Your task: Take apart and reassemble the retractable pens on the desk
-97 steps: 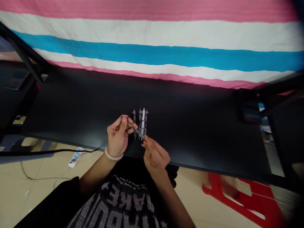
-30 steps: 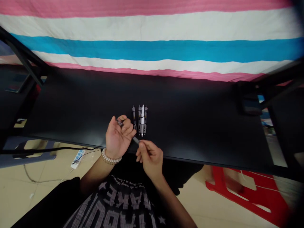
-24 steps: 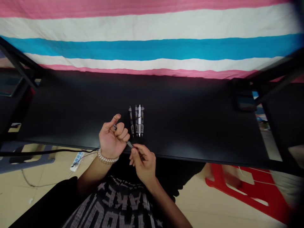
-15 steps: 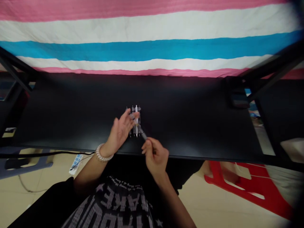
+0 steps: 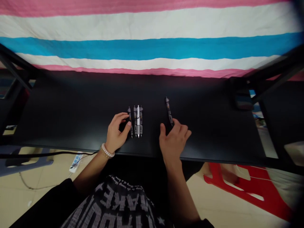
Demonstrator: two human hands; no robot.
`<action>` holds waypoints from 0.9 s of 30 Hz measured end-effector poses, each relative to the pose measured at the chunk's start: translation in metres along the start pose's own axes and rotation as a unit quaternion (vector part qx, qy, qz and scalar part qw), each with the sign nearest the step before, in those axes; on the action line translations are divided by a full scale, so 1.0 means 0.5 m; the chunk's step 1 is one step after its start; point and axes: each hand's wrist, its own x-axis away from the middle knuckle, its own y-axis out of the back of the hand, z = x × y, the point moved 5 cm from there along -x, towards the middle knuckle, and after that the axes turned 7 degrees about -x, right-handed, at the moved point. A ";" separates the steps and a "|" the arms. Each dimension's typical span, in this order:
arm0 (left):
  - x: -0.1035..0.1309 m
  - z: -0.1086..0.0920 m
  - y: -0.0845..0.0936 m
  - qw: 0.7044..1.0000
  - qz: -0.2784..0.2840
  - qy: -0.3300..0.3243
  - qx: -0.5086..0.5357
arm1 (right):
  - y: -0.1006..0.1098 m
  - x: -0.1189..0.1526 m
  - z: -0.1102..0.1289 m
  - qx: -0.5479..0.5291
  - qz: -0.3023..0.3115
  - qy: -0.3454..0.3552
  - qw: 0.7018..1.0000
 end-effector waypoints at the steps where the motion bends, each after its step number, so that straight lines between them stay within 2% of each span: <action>1: -0.001 -0.002 -0.001 1.000 0.003 -0.004 -0.010 | -0.004 0.015 0.019 -0.034 0.025 0.016 0.999; 3: -0.002 -0.005 -0.002 1.000 0.008 -0.010 -0.020 | -0.027 0.047 0.059 -0.122 0.132 0.054 0.982; 6: -0.002 -0.006 -0.002 0.999 0.011 -0.017 -0.033 | -0.050 0.074 0.088 -0.151 0.193 0.080 0.966; 9: -0.001 -0.006 -0.002 0.999 0.012 -0.024 -0.045 | -0.057 0.074 0.087 -0.142 0.191 0.095 0.967; 14: -0.003 -0.005 -0.002 0.998 0.010 -0.036 -0.060 | -0.054 0.066 0.080 -0.125 0.224 0.127 0.958; 17: -0.003 -0.004 0.000 0.998 0.002 -0.038 -0.058 | -0.051 0.060 0.072 -0.140 0.223 0.113 0.958; 20: 0.001 -0.007 0.004 0.999 -0.016 -0.035 -0.027 | -0.047 0.053 0.057 -0.155 0.195 0.067 0.966; 23: 0.010 -0.016 0.009 0.997 -0.044 0.013 0.065 | -0.036 0.054 0.041 -0.225 0.167 -0.020 0.960; 25: 0.016 -0.023 0.007 0.985 -0.046 0.078 0.149 | -0.024 0.066 0.040 -0.300 0.165 -0.072 0.937; 27: 0.021 -0.032 0.002 0.963 -0.042 0.144 0.225 | -0.008 0.084 0.052 -0.360 0.171 -0.076 0.914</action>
